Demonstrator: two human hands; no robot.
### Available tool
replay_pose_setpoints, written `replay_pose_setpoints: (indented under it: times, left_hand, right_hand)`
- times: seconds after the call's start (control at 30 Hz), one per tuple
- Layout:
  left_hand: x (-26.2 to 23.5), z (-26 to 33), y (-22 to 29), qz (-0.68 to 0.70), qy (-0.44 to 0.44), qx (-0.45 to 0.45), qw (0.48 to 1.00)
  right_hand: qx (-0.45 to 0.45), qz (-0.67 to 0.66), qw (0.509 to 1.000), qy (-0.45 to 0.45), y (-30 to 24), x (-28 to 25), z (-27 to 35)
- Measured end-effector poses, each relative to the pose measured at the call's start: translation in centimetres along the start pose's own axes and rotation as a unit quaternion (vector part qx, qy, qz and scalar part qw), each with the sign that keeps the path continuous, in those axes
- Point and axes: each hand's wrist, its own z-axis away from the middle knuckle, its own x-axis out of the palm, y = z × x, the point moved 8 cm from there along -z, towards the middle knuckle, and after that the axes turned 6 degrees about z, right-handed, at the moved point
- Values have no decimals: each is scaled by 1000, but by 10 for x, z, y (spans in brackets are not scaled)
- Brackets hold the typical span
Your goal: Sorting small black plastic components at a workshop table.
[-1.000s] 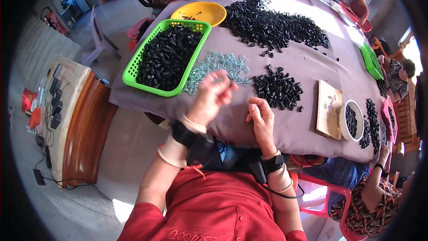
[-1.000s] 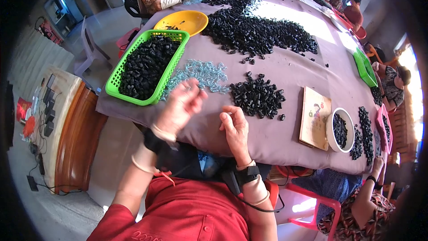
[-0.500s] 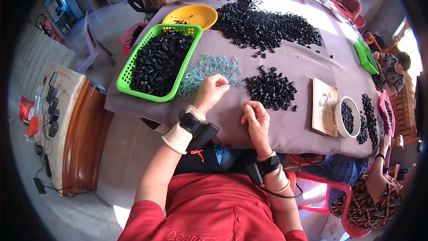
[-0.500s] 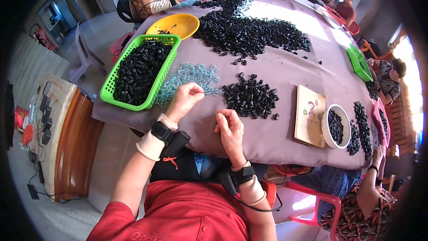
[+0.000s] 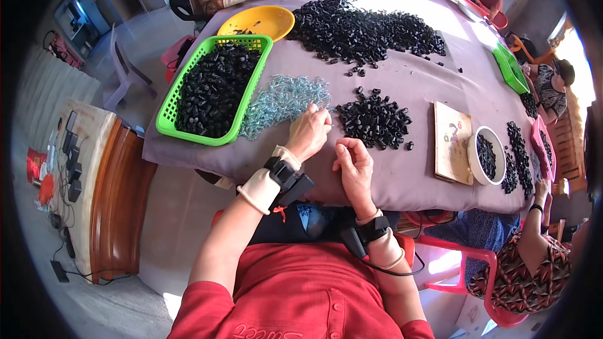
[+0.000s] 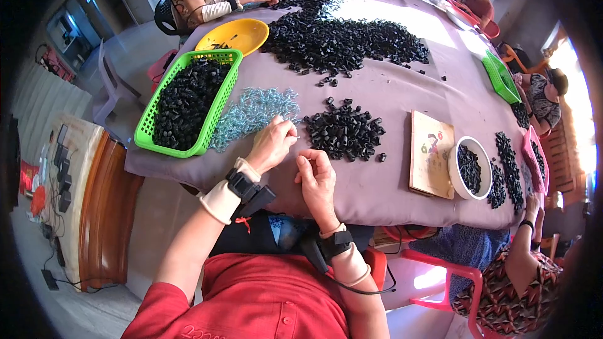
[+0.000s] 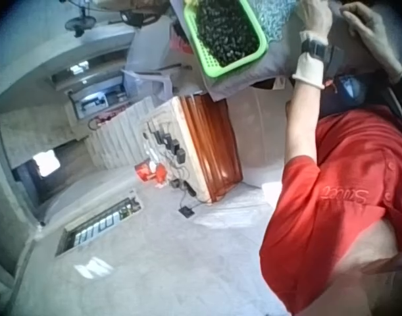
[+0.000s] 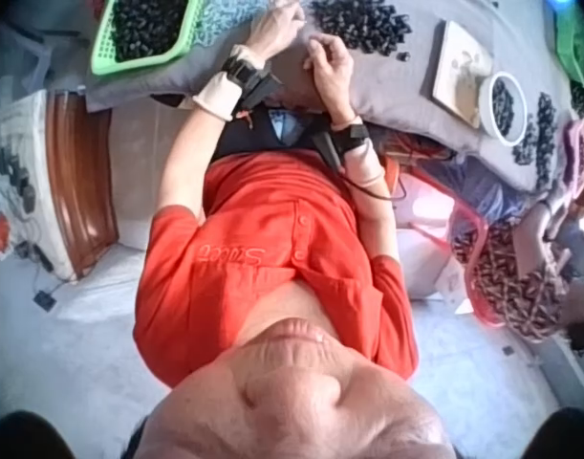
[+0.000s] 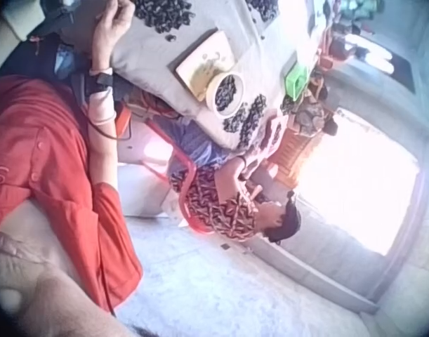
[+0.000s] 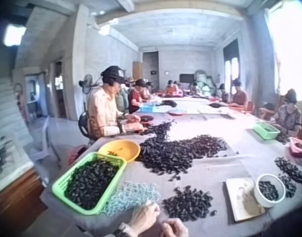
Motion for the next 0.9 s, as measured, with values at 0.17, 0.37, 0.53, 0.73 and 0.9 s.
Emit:
replay_pose_setpoints:
  times: [0.17, 0.37, 0.53, 0.73, 0.9]
  left_hand:
    - [9, 20, 3, 257, -102, -62, 959]
    - [23, 26, 7, 376, -179, -121, 901]
    - [27, 15, 8, 371, -145, -106, 911]
    - [28, -6, 24, 107, -54, 51, 991]
    - [29, -6, 29, 62, -51, 79, 994]
  right_hand:
    - [-48, 85, 992, 74, -3, -7, 1]
    - [-22, 69, 994, 87, -4, -6, 1]
    - [-13, 30, 994, 103, -1, -14, 3]
    - [-5, -38, 992, 118, 2, -18, 4]
    - [-13, -35, 994, 103, 3, -18, 4]
